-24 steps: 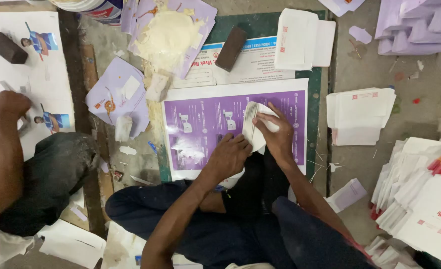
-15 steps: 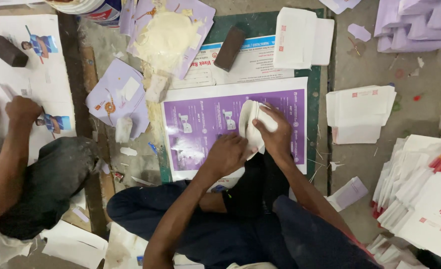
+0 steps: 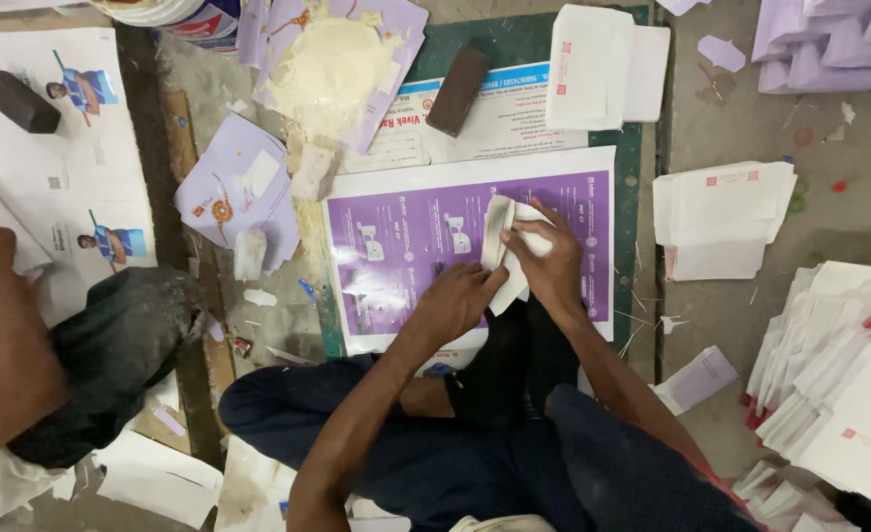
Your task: Fold and organize paper items, potentially cards or small packaging boxes.
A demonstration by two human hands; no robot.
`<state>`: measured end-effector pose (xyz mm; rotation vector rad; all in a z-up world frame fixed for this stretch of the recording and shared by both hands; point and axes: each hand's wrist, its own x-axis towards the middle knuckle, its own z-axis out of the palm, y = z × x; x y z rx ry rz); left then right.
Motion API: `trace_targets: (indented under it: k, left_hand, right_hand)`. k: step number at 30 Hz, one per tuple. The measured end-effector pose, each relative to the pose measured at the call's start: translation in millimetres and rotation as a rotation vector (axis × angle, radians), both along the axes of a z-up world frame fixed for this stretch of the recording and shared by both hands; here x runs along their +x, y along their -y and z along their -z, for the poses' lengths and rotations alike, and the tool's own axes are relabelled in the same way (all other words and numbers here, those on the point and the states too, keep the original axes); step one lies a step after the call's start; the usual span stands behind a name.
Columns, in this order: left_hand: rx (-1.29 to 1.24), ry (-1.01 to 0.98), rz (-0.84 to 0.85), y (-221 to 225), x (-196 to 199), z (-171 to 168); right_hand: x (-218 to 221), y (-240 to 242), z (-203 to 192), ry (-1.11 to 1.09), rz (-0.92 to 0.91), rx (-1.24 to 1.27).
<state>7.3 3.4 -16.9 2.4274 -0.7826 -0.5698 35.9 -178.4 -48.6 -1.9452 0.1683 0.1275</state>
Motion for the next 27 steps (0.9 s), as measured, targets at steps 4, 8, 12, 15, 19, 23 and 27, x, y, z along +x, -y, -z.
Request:
trace_targets:
  k: [4,8,12,15,19,23,27]
  left_hand:
    - [-0.025,0.065,-0.024,0,-4,3]
    - [-0.038,0.097,-0.005,1,-1,0]
    - [0.028,0.044,0.04,0,-1,-1]
    - [-0.009,0.11,0.023,0,-4,13]
    - [0.034,0.095,0.035,1,-2,4]
    - [0.004,0.075,0.048,-1,0,-1]
    - [0.012,0.122,0.041,-1,-3,5]
  right_hand:
    - [-3,1,2,0.038,0.006,0.054]
    - [1,4,8,0.013,-0.028,-0.015]
    - [-3,2,15,0.04,-0.018,-0.02]
    - [-2,2,14,0.011,0.018,0.002]
    - [1,-1,5,-0.017,0.03,0.048]
    - [2,-2,1,0.039,0.002,0.004]
    - [0,-2,8,0.105,-0.011,-0.042]
